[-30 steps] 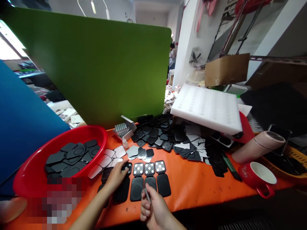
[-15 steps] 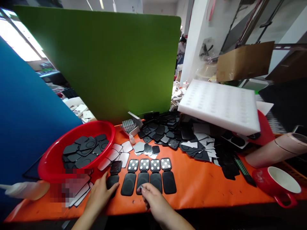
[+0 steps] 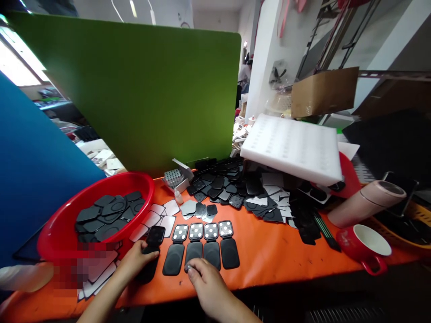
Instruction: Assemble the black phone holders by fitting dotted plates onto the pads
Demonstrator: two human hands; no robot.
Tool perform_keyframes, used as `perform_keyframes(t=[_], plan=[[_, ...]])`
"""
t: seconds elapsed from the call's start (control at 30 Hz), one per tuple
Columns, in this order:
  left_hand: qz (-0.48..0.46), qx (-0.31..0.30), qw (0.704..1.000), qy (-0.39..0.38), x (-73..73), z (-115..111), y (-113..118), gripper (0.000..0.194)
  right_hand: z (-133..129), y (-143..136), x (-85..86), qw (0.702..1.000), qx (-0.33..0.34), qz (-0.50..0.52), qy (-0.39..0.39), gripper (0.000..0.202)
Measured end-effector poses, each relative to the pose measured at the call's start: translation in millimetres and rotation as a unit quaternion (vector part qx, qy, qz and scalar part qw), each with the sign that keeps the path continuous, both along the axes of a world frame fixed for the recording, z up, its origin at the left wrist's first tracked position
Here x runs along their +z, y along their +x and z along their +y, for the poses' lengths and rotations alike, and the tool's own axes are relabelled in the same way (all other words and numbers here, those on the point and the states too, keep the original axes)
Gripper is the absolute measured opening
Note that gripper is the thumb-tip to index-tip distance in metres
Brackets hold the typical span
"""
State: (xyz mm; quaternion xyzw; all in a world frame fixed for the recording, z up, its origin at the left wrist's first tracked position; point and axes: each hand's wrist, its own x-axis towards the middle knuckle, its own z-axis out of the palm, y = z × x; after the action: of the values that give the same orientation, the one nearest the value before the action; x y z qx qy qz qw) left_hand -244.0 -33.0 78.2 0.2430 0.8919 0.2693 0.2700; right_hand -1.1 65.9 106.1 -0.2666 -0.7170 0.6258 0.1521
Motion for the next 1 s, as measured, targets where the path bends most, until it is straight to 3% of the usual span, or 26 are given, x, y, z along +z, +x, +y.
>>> perform_keyframes(t=[0.13,0.23,0.3,0.4,0.6,0.77,0.87,1.0], plan=[[-0.114,-0.005,0.989,0.094,23.6,-2,30,0.043,3,-1,5.6,0.999,-0.001,-0.005,0.032,0.026],[-0.290,0.020,0.940,0.181,39.8,-3,60,0.039,7,-6,16.6,0.995,-0.003,-0.040,0.089,0.024],[-0.338,-0.002,0.918,0.207,43.6,-3,77,0.036,9,-13,25.1,0.989,0.000,-0.058,0.135,0.022],[-0.323,-0.056,0.923,0.202,39.2,-2,96,0.044,12,-24,34.3,0.975,0.014,-0.071,0.211,0.020],[-0.181,-0.124,0.960,0.173,30.1,0,118,0.061,11,-29,37.4,0.929,0.001,-0.123,0.349,0.023],[-0.162,-0.136,0.959,0.185,31.2,0,126,0.055,15,-22,41.6,0.935,0.053,-0.104,0.335,0.021],[-0.162,-0.129,0.957,0.202,32.0,3,128,0.048,16,-25,41.8,0.935,0.046,-0.098,0.338,0.022],[-0.205,-0.077,0.951,0.216,43.1,10,132,0.046,15,-33,40.7,0.932,0.047,-0.076,0.352,0.018]])
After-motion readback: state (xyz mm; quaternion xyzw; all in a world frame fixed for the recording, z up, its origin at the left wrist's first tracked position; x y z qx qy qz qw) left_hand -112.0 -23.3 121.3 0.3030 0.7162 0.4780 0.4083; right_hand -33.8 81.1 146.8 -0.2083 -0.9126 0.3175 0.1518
